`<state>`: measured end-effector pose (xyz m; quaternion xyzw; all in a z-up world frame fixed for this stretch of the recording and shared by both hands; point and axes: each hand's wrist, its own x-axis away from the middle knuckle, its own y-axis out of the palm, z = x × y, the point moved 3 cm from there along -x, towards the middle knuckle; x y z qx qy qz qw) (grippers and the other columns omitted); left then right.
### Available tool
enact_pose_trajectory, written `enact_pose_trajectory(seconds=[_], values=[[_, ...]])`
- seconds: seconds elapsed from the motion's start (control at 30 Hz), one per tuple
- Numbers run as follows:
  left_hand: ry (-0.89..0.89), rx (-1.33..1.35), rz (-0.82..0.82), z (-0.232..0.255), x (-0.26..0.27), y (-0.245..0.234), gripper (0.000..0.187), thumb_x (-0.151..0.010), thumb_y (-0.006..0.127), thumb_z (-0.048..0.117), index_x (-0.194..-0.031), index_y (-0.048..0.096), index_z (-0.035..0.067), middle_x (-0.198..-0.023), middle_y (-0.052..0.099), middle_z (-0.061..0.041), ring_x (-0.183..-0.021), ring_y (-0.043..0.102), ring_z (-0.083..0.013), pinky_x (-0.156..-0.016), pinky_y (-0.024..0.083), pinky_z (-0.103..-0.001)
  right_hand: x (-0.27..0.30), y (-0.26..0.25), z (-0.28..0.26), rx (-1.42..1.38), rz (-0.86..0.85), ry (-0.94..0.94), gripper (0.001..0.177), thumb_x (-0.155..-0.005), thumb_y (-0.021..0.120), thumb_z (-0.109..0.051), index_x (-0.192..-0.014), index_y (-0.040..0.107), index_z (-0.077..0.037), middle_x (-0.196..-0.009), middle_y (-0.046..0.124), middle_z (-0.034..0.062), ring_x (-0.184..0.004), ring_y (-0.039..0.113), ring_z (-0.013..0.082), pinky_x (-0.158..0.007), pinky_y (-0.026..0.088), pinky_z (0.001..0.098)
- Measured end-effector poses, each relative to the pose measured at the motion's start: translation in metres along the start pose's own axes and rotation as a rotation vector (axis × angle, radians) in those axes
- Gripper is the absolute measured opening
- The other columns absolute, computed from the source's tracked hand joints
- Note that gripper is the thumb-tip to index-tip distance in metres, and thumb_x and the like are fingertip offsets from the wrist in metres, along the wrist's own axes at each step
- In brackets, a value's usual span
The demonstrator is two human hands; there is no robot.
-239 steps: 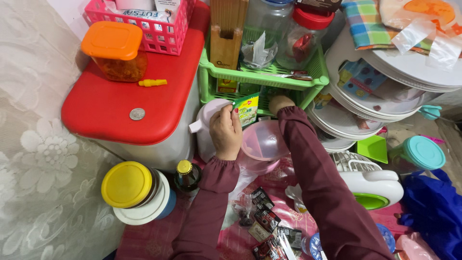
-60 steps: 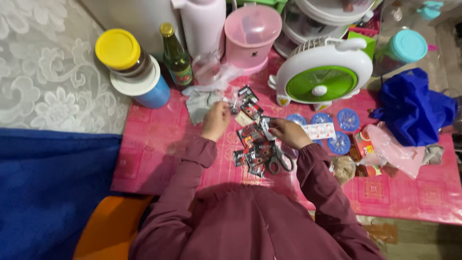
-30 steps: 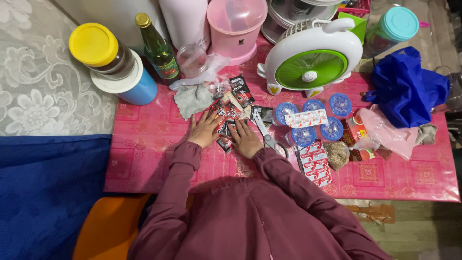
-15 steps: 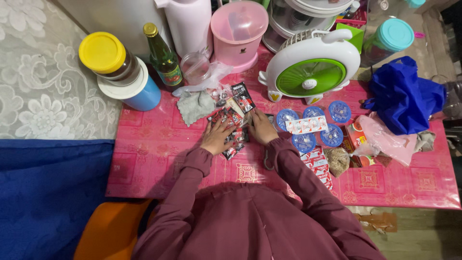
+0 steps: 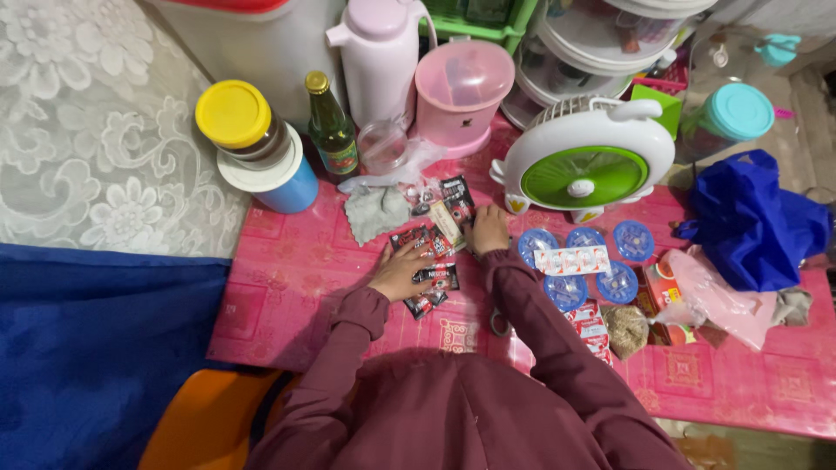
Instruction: The person organizes various food and beverage packets by picking them up, looking at them, and placing them into different sections of a green plastic shelf or onto the pink table surface.
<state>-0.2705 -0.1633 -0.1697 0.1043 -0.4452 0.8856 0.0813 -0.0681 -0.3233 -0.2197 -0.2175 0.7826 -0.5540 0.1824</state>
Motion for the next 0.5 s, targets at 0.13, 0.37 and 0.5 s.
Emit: enact_pose_trajectory(seconds=[0.13, 0.37, 0.5], values=[[-0.057, 0.015, 0.087, -0.007, -0.017, 0.009, 0.034, -0.094, 0.064, 0.037, -0.124, 0.069, 0.021, -0.151, 0.058, 0.001, -0.15, 0.041, -0.0254, -0.123, 0.011, -0.067, 0.002, 0.008, 0.015, -0.171, 0.063, -0.011, 0.04, -0.079, 0.077, -0.019, -0.111, 0.061, -0.001, -0.113, 0.063, 0.0214, -0.113, 0.055, 0.0413, -0.099, 0.046, 0.0483], [-0.094, 0.629, 0.528, -0.029, -0.067, 0.017, 0.044, -0.097, 0.065, 0.022, -0.139, 0.058, 0.01, -0.121, 0.072, -0.013, -0.111, 0.072, -0.0263, -0.098, 0.055, -0.042, 0.005, -0.001, 0.019, -1.183, -0.065, 0.234, 0.011, -0.1, 0.062, -0.009, -0.108, 0.056, -0.004, -0.097, 0.07, 0.0093, -0.084, 0.068, 0.0185, -0.075, 0.057, 0.0327], [-0.048, 1.303, 0.557, -0.031, -0.081, 0.022, 0.044, -0.101, 0.062, 0.013, -0.143, 0.049, 0.009, -0.112, 0.071, -0.007, -0.093, 0.069, -0.0151, -0.081, 0.055, -0.026, 0.015, -0.011, 0.006, -1.335, -0.242, 0.098, 0.014, -0.1, 0.062, -0.005, -0.114, 0.061, -0.004, -0.103, 0.069, 0.0045, -0.086, 0.067, 0.0109, -0.076, 0.056, 0.0283]])
